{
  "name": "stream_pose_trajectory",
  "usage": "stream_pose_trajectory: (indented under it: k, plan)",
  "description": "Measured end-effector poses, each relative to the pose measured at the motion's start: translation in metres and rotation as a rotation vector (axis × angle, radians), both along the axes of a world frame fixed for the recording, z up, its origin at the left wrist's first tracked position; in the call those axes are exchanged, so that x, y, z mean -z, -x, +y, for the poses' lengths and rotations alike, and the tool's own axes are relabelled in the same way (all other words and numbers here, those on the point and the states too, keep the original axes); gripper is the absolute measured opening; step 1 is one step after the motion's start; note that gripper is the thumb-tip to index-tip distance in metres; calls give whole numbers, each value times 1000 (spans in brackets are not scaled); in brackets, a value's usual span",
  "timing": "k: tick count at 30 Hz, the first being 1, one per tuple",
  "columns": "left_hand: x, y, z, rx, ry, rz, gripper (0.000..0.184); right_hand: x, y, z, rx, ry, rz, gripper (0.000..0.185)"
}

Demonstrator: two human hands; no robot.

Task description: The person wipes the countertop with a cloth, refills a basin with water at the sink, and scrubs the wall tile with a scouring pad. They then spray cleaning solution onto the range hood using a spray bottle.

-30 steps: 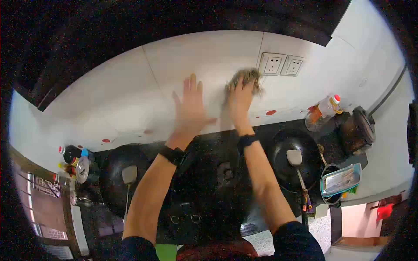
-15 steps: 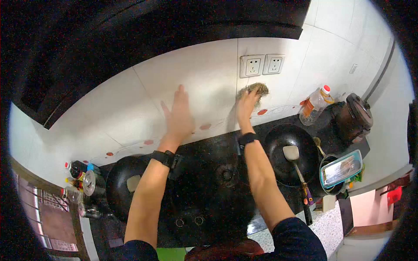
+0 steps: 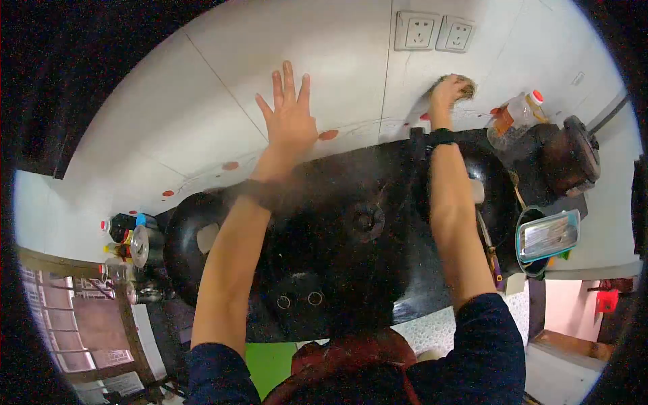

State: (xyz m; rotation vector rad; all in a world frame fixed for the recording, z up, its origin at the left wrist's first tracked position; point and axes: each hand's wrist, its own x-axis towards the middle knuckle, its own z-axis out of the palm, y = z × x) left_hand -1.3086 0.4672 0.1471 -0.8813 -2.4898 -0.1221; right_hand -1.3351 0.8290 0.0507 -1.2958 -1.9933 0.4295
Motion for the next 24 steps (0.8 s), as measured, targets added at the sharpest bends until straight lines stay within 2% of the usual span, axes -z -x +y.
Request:
stream_pose_trajectory:
  k: [1, 3, 4, 5, 6, 7, 8, 10, 11, 12, 13, 14, 15, 16, 17, 19, 20, 22, 23, 24]
  plan:
    - [6, 4, -1, 12, -36, 51, 72, 6, -5, -32, 136, -333, -690, 44]
    - [13, 8, -3, 35, -87, 107, 69, 24, 16, -121, 21, 58, 490, 43]
    - [17, 12, -5, 29, -79, 99, 69, 40, 22, -163, -80, 67, 571, 50]
    - [21, 17, -6, 17, -13, 180, 70, 52, 32, -207, -119, 287, 632, 63]
    - [24, 19, -5, 10, 47, 261, 70, 62, 39, -246, -204, 271, 546, 75]
    - [22, 16, -2, -19, 71, 227, 70, 58, 32, -272, -297, 491, 600, 81]
    - [25, 13, -2, -25, 72, 218, 70, 66, 29, -280, -301, 494, 591, 81]
    - [32, 9, 0, 72, -87, 156, 72, 77, 24, -290, -502, 469, 569, 88]
    - [41, 8, 0, 68, -90, 158, 72, 78, 17, -277, -624, 588, 590, 92]
    - [53, 5, 3, 48, -25, 90, 71, 76, 17, -261, -629, 601, 556, 91]
    - [67, 2, 5, 26, 41, 20, 69, 92, 31, -229, -516, 410, 364, 85]
    - [81, -3, 7, 16, 39, 16, 69, 79, 23, -192, -477, 243, -88, 61]
    - [94, -9, 9, 39, 2, -119, 63, 64, 15, -154, -388, -73, -674, 39]
    - [100, -14, 9, 61, -38, -249, 56, 48, 6, -117, -344, -343, -1061, 22]
    - [98, -22, 8, 52, -43, -240, 56, 43, -1, -84, -262, -365, -1106, 23]
    - [88, -34, 3, 149, -88, -382, 53, 34, -16, -37, -97, -172, -884, 25]
    - [100, -26, 0, 145, -109, -376, 53, 24, -18, -38, -58, -136, -814, 26]
    - [126, -13, -1, 239, -299, -423, 61, 16, -5, -79, -37, -290, -838, 29]
    - [108, -17, -4, 202, -200, -472, 64, 8, 2, -114, 18, -485, -771, 34]
    - [111, -6, -3, 213, -207, -464, 64, 28, 34, -139, -66, -406, -348, 43]
